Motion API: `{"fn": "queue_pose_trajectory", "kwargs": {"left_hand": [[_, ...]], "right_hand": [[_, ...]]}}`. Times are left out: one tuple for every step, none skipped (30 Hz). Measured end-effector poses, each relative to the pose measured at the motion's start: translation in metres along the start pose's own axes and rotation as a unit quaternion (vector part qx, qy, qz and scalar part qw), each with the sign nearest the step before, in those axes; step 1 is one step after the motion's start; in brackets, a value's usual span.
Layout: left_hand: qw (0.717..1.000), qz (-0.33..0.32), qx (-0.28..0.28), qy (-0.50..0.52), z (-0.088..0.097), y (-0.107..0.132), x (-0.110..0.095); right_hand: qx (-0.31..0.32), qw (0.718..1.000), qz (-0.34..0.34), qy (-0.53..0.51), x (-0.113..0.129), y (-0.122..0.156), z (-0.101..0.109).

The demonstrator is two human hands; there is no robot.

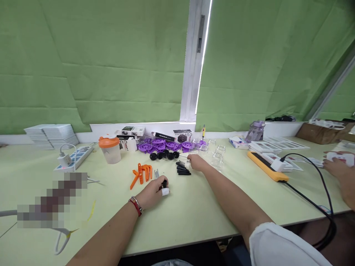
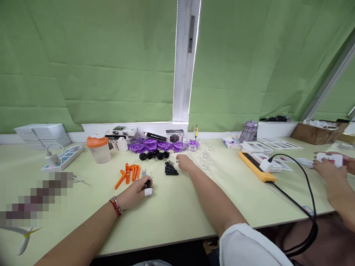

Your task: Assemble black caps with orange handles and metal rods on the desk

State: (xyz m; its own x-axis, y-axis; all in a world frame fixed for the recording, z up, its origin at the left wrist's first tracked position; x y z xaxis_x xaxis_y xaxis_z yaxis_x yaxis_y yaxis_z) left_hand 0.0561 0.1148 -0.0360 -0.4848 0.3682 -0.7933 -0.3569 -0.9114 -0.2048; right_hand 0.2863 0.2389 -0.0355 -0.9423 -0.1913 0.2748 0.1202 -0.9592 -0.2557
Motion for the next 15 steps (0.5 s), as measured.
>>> {"fn": "queue_pose_trajectory", "kwargs": {"left_hand": [[1.0,0.0,0.0,0.001,0.0,0.0,0.0],[1.0,-0.001,-0.001,0.003,0.0,0.0,0.001],[1.0,0.0,-0.002,0.005,0.0,-0.001,0.002],[1.0,0.0,-0.004,0.008,-0.001,-0.001,0.002],[1.0,0.001,-0.005,0.01,-0.001,-0.001,0.003],[1.0,0.001,-0.005,0.012,-0.001,-0.001,0.004],[1.0,0.001,-0.004,0.013,-0.001,-0.001,0.004],[1.0,0.0,-0.004,0.013,-0.002,-0.001,0.004],[1.0,0.0,-0.004,0.013,-0.002,-0.001,0.005],[1.0,-0.001,-0.004,0.013,-0.002,-0.001,0.005],[1.0,-0.002,-0.004,0.013,-0.002,-0.001,0.005],[1.0,-0.002,-0.003,0.013,-0.002,-0.001,0.004],[1.0,-0.003,-0.002,0.014,-0.002,-0.001,0.004],[1.0,-0.004,-0.001,0.014,-0.002,-0.001,0.004],[1.0,-0.005,-0.001,0.013,-0.002,-0.001,0.004]], "right_hand": [[0.0,1.0,-0.007,0.002,-0.002,0.004,0.001],[0.0,1.0,-0.012,0.003,-0.003,0.008,0.001],[0.001,1.0,-0.014,0.004,-0.004,0.011,0.001],[0.002,1.0,-0.013,0.002,-0.004,0.015,0.002],[0.001,1.0,-0.012,-0.001,-0.005,0.018,0.002],[0.001,1.0,-0.013,-0.005,-0.005,0.02,0.003],[0.0,1.0,-0.015,-0.009,-0.006,0.022,0.004],[0.0,1.0,-0.019,-0.013,-0.007,0.023,0.004],[-0.001,1.0,-0.025,-0.017,-0.009,0.023,0.006],[-0.002,0.999,-0.032,-0.021,-0.011,0.023,0.006],[-0.003,0.999,-0.039,-0.024,-0.013,0.023,0.007],[-0.004,0.999,-0.045,-0.026,-0.015,0.023,0.007],[-0.005,0.998,-0.049,-0.028,-0.017,0.023,0.007],[-0.005,0.998,-0.052,-0.029,-0.019,0.024,0.006],[-0.005,0.998,-0.053,-0.03,-0.02,0.025,0.005]]}}
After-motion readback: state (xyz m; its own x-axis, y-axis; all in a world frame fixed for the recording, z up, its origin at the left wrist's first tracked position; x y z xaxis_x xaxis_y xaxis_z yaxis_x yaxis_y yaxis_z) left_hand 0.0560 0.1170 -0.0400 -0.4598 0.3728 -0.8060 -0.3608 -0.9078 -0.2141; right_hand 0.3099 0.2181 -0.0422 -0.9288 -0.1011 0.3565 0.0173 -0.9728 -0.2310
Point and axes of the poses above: each hand's wrist, its own y-axis away from the middle knuckle, its own z-axis out of the back of the hand, x = y × z, the point moved 5 cm from there along -y, towards the middle knuckle, and after that the axes turned 13 degrees about -x, right-handed, at the moved point
